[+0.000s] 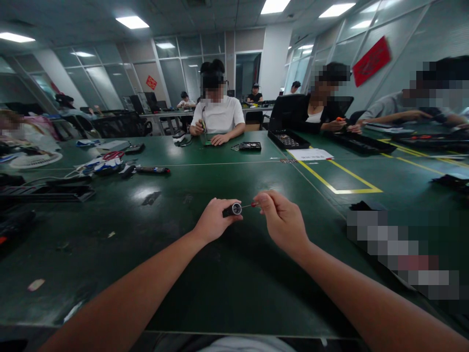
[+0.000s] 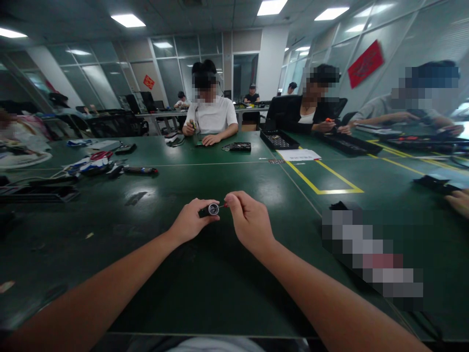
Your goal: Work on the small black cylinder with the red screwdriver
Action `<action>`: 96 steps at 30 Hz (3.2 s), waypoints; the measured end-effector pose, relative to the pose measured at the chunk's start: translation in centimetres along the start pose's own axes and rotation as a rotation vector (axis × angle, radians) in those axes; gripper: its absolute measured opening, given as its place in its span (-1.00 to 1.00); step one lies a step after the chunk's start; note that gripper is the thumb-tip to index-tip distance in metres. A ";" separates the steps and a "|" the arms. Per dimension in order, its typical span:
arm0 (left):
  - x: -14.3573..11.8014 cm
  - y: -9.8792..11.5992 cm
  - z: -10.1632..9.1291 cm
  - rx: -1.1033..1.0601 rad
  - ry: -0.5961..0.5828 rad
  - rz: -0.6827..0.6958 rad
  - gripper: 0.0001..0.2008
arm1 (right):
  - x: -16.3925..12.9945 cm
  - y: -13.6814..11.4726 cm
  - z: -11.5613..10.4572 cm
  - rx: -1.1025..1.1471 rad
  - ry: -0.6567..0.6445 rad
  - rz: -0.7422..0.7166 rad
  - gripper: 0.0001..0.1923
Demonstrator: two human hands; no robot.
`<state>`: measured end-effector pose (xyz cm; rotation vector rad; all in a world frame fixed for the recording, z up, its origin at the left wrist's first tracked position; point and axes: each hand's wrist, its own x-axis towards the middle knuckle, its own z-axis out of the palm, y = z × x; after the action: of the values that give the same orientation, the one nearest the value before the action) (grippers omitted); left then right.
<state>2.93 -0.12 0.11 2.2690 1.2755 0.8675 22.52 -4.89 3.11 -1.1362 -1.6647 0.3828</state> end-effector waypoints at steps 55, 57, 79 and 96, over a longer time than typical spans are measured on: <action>0.1 -0.6 0.2 -0.010 0.023 -0.038 -0.59 | 0.1 1.3 0.7 0.007 0.022 0.070 -0.77; 0.1 -0.7 0.1 0.009 0.016 -0.019 -0.59 | 0.2 1.5 0.9 0.049 0.021 0.109 -0.74; 0.3 -0.8 -0.2 0.070 0.031 0.062 -0.58 | 0.9 2.2 0.8 0.207 0.096 0.210 -0.73; 0.3 -0.7 -0.2 0.036 -0.019 -0.012 -0.66 | 0.1 0.6 0.0 -0.046 -0.047 -0.015 -0.75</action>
<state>2.43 0.50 -0.06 2.2901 1.3051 0.8230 22.78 -4.55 2.73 -1.1558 -1.7303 0.3655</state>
